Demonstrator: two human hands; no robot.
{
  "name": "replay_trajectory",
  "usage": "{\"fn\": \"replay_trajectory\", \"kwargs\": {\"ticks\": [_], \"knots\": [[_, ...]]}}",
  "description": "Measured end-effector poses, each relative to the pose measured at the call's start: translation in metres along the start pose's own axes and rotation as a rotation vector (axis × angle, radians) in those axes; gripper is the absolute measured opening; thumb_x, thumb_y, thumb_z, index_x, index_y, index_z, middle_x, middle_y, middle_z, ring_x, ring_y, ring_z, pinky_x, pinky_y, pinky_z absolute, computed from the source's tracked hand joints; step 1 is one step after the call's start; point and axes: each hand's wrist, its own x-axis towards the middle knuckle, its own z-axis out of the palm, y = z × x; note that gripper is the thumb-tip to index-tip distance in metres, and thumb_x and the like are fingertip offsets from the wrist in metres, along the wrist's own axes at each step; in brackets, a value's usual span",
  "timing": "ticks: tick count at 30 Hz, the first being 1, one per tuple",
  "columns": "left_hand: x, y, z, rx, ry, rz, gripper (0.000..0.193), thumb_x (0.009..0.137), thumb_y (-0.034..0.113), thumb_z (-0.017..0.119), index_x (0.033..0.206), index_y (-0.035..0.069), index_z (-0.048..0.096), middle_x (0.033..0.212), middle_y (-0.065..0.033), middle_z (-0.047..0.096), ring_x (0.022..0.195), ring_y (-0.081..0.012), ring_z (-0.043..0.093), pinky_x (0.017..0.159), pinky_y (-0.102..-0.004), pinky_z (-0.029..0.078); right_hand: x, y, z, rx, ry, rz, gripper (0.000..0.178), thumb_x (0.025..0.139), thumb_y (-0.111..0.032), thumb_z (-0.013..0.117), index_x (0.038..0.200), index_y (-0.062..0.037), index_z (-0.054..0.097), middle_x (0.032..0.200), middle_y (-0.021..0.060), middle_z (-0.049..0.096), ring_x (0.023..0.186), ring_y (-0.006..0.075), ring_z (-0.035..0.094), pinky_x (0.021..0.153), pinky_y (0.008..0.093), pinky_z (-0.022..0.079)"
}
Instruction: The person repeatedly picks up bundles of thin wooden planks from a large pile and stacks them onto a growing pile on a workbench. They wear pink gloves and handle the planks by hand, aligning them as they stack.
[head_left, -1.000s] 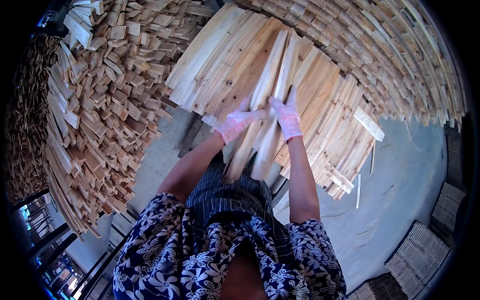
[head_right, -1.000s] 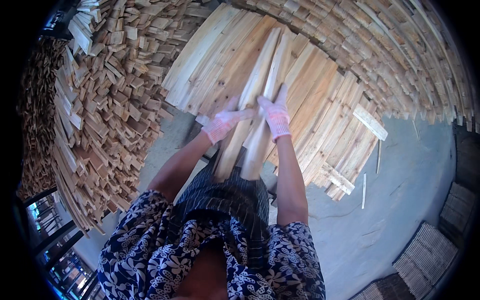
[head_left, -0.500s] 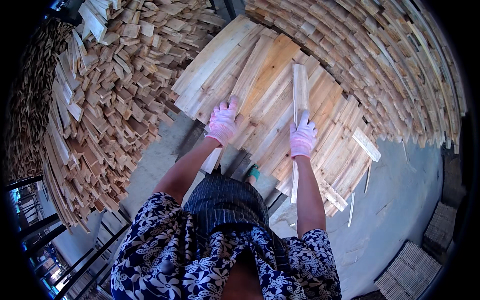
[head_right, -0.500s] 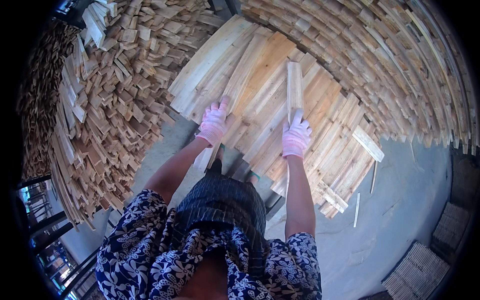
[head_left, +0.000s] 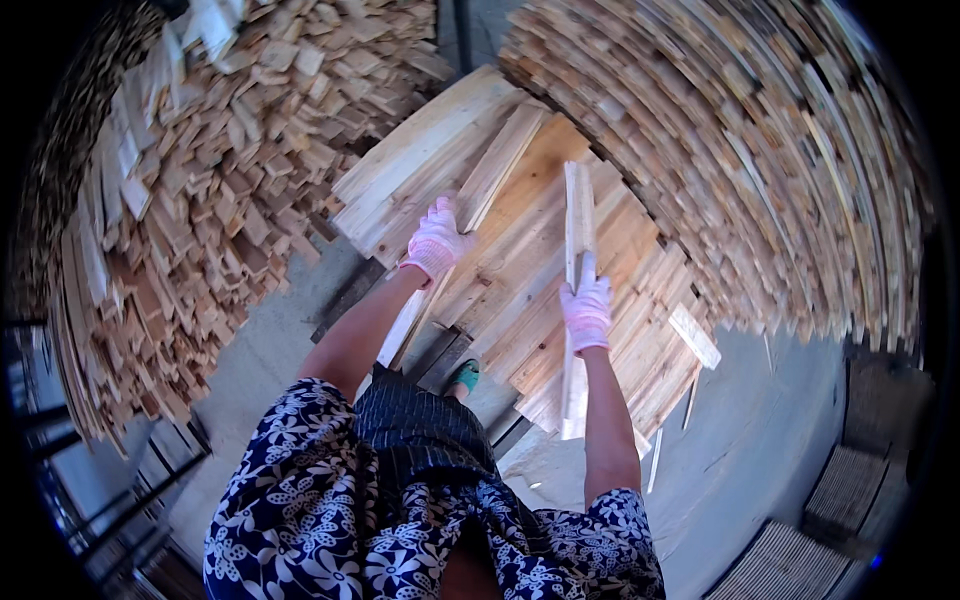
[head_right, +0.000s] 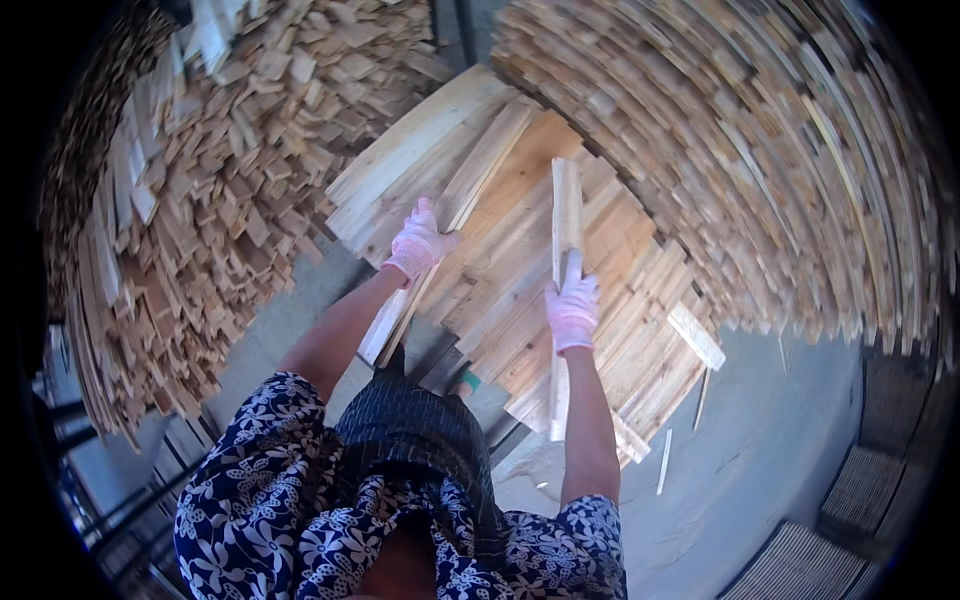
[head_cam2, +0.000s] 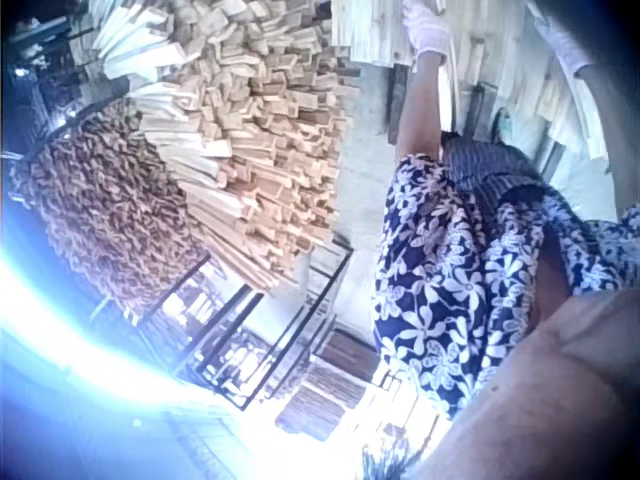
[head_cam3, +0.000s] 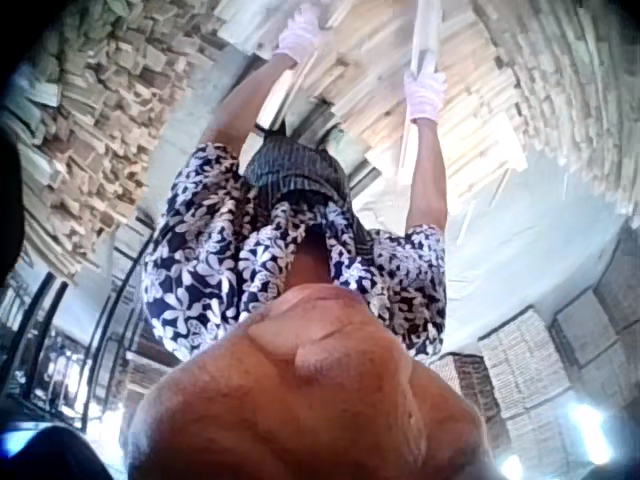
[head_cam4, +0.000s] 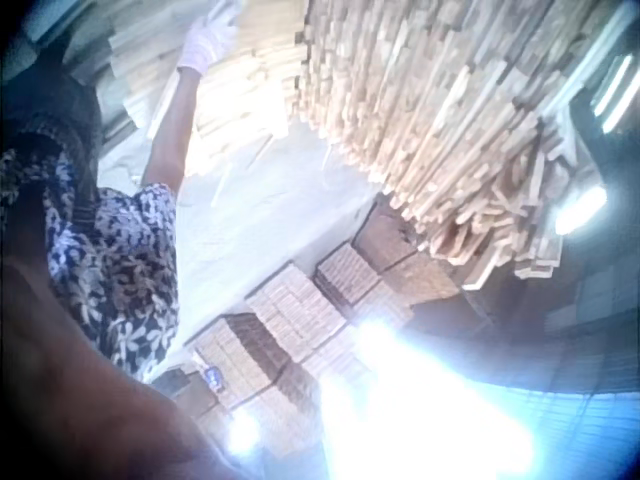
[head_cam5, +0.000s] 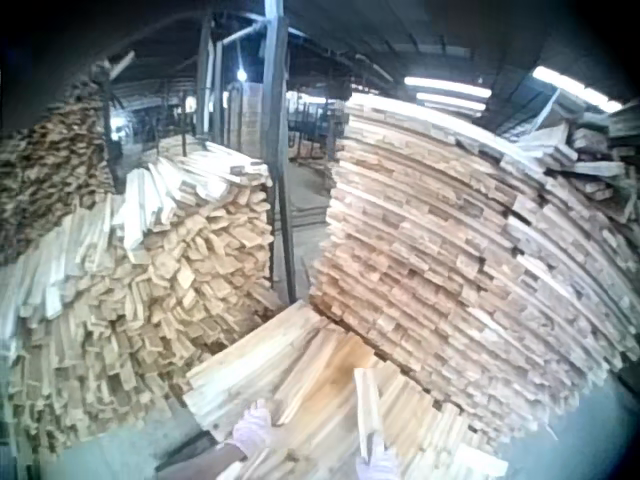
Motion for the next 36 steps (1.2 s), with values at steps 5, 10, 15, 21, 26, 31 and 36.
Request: {"fn": "replay_trajectory", "kwargs": {"ticks": [5, 10, 15, 21, 26, 31, 36], "knots": [[-0.072, -0.046, -0.051, -0.581, 0.087, -0.19, 0.095, 0.076, 0.027, 0.084, 0.152, 0.005, 0.032, 0.13, -0.0229, 0.057, 0.122, -0.0334, 0.058, 0.098, -0.0474, 0.053, 0.018, 0.0, -0.014, -0.075, -0.021, -0.309, 0.073, 0.095, -0.036, 0.065, 0.159, -0.0425, 0.03, 0.13, 0.023, 0.053, 0.119, 0.0491, 0.053, 0.102, 0.0543, 0.047], [-0.183, -0.155, -0.034, -1.31, -0.286, -0.514, 0.051, 0.087, 0.009, 0.076, 0.131, 0.005, 0.051, 0.11, -0.0104, 0.066, 0.095, -0.0244, 0.069, 0.087, -0.0447, 0.06, 0.021, -0.017, 0.026, -0.301, 0.011, -0.314, 0.061, 0.099, -0.051, 0.056, 0.156, -0.0453, 0.034, 0.13, 0.021, 0.056, 0.118, 0.0428, 0.057, 0.092, 0.0543, 0.05], [-0.279, -0.164, 0.047, -1.588, -0.619, -0.875, 0.025, 0.088, 0.016, 0.078, 0.108, 0.003, 0.07, 0.12, -0.0151, 0.07, 0.112, -0.0345, 0.067, 0.099, -0.0559, 0.056, 0.019, -0.011, 0.033, -0.277, 0.022, -0.357, 0.065, 0.098, -0.049, 0.06, 0.157, -0.0402, 0.035, 0.124, 0.0207, 0.056, 0.113, 0.0423, 0.056, 0.089, 0.0549, 0.05], [-0.215, -0.101, 0.127, -1.88, -0.776, -0.826, 0.053, 0.089, 0.008, 0.075, 0.136, -0.001, 0.053, 0.135, -0.016, 0.06, 0.125, -0.0367, 0.058, 0.113, -0.0689, 0.038, 0.032, -0.001, 0.032, -0.198, 0.052, -0.425, 0.072, 0.095, -0.042, 0.065, 0.159, -0.0376, 0.032, 0.121, 0.022, 0.054, 0.108, 0.0436, 0.056, 0.091, 0.0584, 0.048], [-0.22, -0.102, 0.144, -1.849, -0.696, -0.859, 0.053, 0.089, 0.006, 0.075, 0.136, 0.0, 0.053, 0.131, -0.0144, 0.061, 0.122, -0.0373, 0.06, 0.105, -0.0699, 0.045, 0.103, -0.051, -0.01, -0.068, 0.002, -0.423, 0.078, 0.093, -0.037, 0.07, 0.16, -0.0384, 0.029, 0.127, 0.0231, 0.052, 0.117, 0.0454, 0.051, 0.101, 0.0602, 0.043], [-0.27, -0.135, 0.153, -1.195, -0.558, -0.146, 0.054, 0.083, 0.027, 0.085, 0.129, 0.01, 0.063, 0.121, -0.0149, 0.069, 0.111, -0.0344, 0.068, 0.093, -0.0504, 0.057, 0.211, -0.124, -0.043, -0.165, 0.053, -0.506, 0.076, 0.093, -0.039, 0.069, 0.159, -0.0402, 0.031, 0.128, 0.0238, 0.052, 0.12, 0.046, 0.05, 0.102, 0.0583, 0.043], [-0.25, -0.167, 0.041, -0.988, -0.452, -0.119, 0.044, 0.082, 0.027, 0.086, 0.12, 0.013, 0.07, 0.119, -0.0132, 0.071, 0.109, -0.0312, 0.069, 0.092, -0.042, 0.059, 0.271, -0.134, 0.006, -0.258, 0.058, -0.474, 0.072, 0.096, -0.04, 0.064, 0.16, -0.0391, 0.03, 0.129, 0.0262, 0.05, 0.118, 0.048, 0.05, 0.101, 0.0574, 0.044]]}}
